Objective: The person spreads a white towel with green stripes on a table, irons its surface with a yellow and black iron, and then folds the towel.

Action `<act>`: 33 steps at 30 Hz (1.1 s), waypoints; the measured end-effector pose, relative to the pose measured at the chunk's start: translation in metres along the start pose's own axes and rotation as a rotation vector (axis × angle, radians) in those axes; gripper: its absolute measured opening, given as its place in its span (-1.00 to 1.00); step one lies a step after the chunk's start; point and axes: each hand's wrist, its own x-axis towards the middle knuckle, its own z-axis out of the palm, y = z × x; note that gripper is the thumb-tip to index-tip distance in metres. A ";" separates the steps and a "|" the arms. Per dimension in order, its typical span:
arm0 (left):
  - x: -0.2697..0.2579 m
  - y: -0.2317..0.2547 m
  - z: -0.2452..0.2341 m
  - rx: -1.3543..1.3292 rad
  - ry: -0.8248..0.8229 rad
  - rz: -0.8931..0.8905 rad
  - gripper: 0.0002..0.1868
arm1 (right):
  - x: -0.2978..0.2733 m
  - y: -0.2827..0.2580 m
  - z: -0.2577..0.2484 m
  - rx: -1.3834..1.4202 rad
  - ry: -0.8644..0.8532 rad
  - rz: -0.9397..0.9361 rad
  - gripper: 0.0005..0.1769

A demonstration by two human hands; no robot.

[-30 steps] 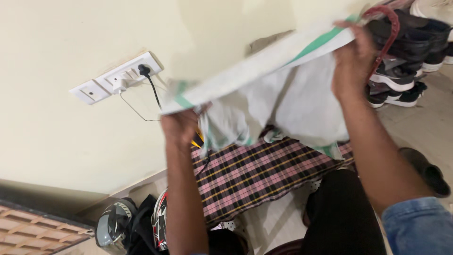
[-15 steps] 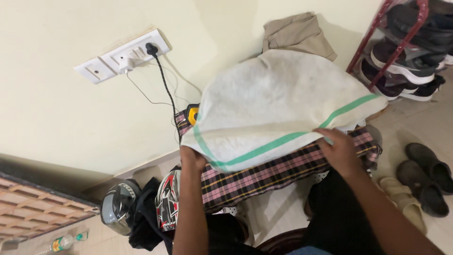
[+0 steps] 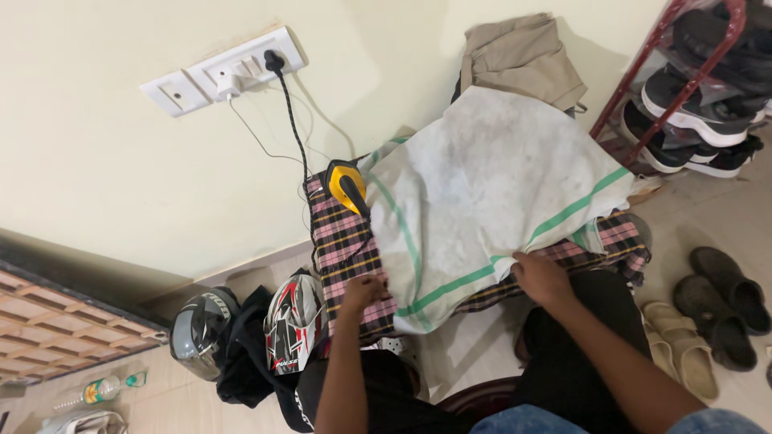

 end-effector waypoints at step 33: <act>-0.056 0.026 0.041 0.300 0.412 0.452 -0.24 | 0.030 0.041 0.070 1.446 0.116 0.325 -0.73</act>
